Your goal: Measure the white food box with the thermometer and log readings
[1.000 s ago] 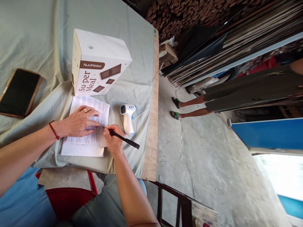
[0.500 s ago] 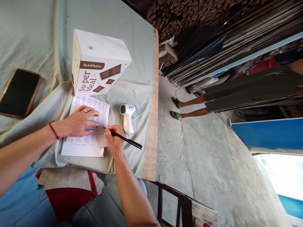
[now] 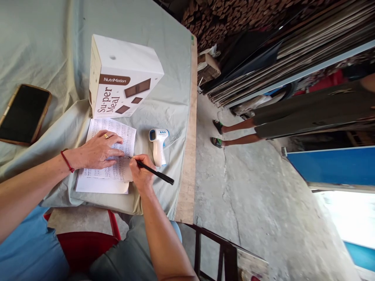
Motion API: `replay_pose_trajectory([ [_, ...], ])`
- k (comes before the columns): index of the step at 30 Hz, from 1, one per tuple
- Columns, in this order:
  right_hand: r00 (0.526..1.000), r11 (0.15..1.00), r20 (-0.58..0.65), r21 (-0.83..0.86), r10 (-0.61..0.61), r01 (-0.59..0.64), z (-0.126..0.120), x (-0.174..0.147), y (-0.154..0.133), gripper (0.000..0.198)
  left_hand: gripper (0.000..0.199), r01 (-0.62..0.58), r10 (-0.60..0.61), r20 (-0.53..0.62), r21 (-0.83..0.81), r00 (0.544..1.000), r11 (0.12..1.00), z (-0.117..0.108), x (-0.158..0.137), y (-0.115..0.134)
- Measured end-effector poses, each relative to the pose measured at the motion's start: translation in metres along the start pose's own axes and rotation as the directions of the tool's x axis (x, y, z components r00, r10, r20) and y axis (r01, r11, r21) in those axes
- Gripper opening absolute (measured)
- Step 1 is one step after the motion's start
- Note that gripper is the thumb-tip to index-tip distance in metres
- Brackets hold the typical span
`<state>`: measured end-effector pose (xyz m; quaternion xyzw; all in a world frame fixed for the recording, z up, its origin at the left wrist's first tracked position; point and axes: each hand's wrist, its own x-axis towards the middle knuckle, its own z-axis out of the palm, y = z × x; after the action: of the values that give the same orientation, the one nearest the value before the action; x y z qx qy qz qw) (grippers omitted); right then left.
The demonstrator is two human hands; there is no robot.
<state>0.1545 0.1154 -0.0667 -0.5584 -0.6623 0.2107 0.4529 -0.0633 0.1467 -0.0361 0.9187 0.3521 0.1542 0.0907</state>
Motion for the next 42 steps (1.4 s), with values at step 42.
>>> replay_pose_trajectory([
  [42, 0.952, 0.922, 0.118, -0.238, -0.284, 0.304, -0.014, 0.022, 0.027, 0.04, 0.055, 0.283, -0.553, -0.758, -0.478, 0.347, 0.832, -0.013, -0.003, -0.055],
])
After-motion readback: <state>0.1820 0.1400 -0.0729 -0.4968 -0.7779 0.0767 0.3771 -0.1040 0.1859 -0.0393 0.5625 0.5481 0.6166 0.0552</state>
